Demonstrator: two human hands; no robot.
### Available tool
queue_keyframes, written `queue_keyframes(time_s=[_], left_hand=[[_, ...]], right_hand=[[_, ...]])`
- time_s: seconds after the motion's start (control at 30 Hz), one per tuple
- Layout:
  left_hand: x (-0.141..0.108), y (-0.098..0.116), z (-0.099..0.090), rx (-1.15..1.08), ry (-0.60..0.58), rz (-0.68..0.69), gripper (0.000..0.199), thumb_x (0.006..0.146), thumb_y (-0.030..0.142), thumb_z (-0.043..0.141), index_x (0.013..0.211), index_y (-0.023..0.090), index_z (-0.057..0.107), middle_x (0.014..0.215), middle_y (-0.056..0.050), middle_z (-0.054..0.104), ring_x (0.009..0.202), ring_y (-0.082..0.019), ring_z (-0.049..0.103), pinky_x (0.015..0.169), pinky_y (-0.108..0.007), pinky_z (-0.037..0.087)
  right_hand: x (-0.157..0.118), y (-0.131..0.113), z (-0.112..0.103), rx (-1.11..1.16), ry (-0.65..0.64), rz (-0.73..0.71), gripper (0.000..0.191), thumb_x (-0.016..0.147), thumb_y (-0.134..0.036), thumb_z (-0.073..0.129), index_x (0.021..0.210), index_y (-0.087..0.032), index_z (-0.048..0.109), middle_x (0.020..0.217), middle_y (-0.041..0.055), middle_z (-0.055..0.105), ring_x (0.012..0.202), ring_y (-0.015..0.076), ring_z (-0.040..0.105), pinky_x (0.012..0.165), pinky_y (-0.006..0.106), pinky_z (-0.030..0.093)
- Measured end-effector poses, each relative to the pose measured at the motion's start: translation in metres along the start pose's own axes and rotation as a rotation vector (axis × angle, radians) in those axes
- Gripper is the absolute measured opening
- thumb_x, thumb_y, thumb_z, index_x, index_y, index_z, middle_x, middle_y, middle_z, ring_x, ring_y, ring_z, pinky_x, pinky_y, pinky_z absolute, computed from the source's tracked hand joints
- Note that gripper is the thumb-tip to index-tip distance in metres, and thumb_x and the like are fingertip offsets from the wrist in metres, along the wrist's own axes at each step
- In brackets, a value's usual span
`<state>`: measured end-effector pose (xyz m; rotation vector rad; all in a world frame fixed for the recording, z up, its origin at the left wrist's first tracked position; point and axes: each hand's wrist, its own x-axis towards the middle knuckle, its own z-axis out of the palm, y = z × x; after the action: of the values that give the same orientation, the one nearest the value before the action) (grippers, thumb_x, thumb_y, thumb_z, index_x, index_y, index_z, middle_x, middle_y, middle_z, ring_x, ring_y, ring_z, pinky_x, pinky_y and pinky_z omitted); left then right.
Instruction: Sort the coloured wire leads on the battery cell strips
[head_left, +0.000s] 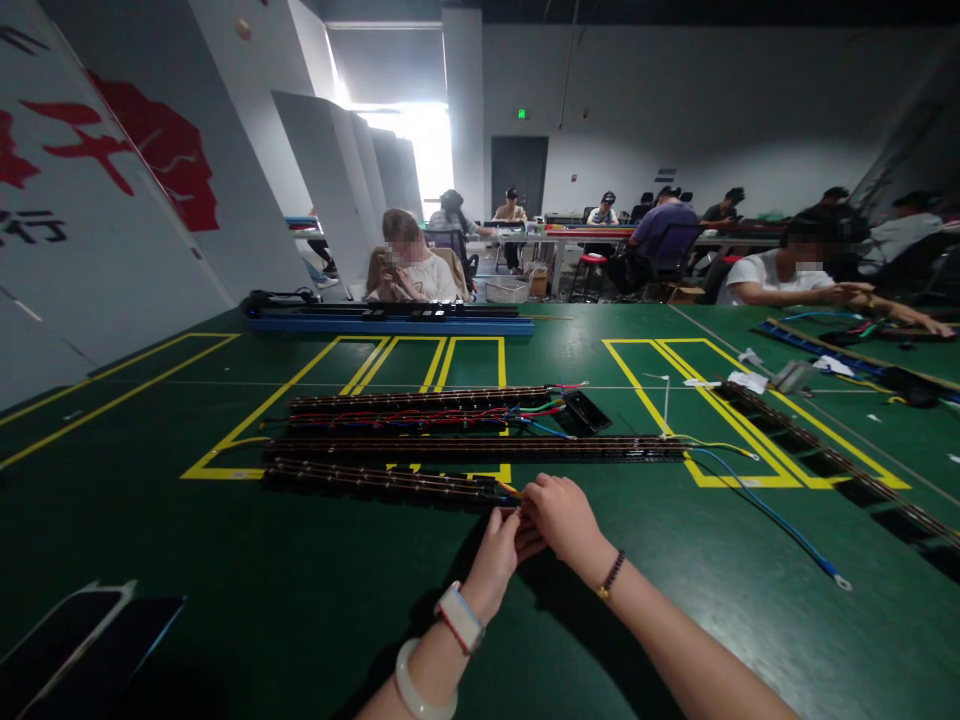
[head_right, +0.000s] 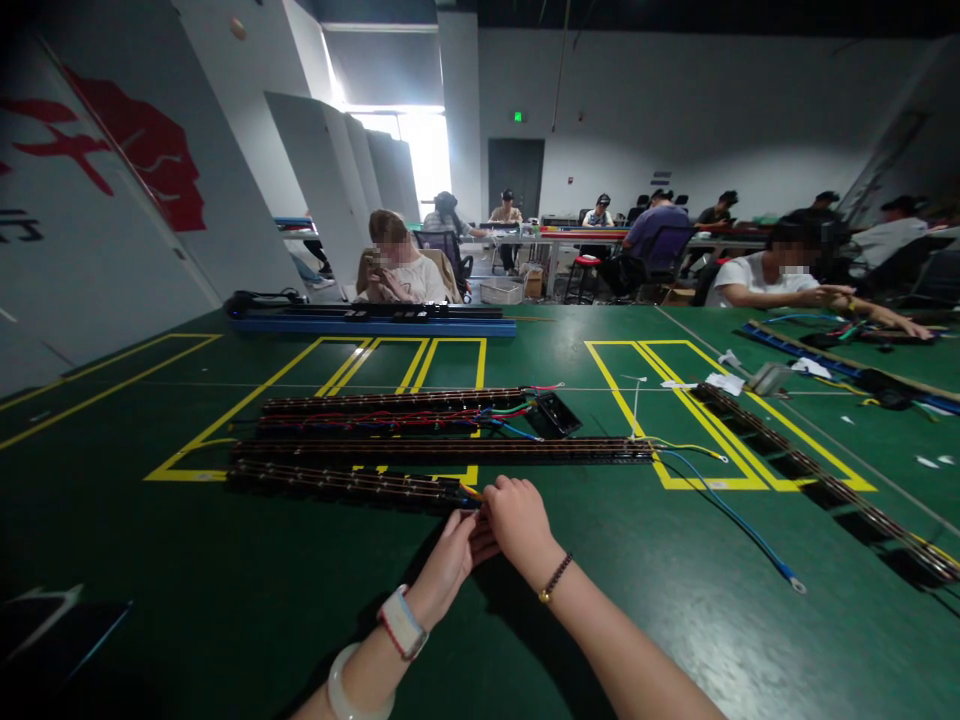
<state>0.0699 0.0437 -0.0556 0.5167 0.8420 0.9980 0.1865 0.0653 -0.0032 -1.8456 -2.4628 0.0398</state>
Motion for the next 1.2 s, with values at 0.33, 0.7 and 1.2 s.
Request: queue_keyframes(time_s=[0.33, 0.7, 1.2], left_hand=[[-0.005, -0.001, 0.005, 0.147, 0.070, 0.047, 0.034, 0.083, 0.031, 0.058, 0.107, 0.021, 0.036, 0.101, -0.011, 0.066, 0.083, -0.019, 0.068, 0.081, -0.038, 0.051], [-0.005, 0.003, 0.005, 0.018, 0.037, 0.010, 0.017, 0.083, 0.027, 0.058, 0.095, 0.020, 0.047, 0.089, -0.007, 0.068, 0.084, -0.021, 0.068, 0.085, -0.041, 0.050], [-0.002, 0.008, -0.001, -0.203, 0.010, -0.063, 0.028, 0.069, 0.028, 0.077, 0.087, 0.017, 0.060, 0.086, -0.003, 0.069, 0.089, -0.016, 0.064, 0.079, -0.025, 0.048]], right_hand=[[0.000, 0.008, -0.005, 0.089, -0.068, 0.117, 0.014, 0.091, -0.030, 0.053, 0.090, -0.019, 0.062, 0.089, 0.0053, 0.064, 0.081, 0.0181, 0.064, 0.064, 0.025, 0.039], [-0.001, 0.003, -0.006, 0.031, -0.063, 0.007, 0.006, 0.085, -0.017, 0.057, 0.091, -0.017, 0.060, 0.091, 0.0069, 0.063, 0.086, 0.0203, 0.061, 0.071, 0.028, 0.040], [-0.021, -0.033, 0.014, -0.224, 0.109, -0.203, 0.024, 0.082, -0.005, 0.050, 0.101, -0.010, 0.064, 0.092, 0.0145, 0.063, 0.081, 0.0225, 0.056, 0.072, 0.034, 0.042]])
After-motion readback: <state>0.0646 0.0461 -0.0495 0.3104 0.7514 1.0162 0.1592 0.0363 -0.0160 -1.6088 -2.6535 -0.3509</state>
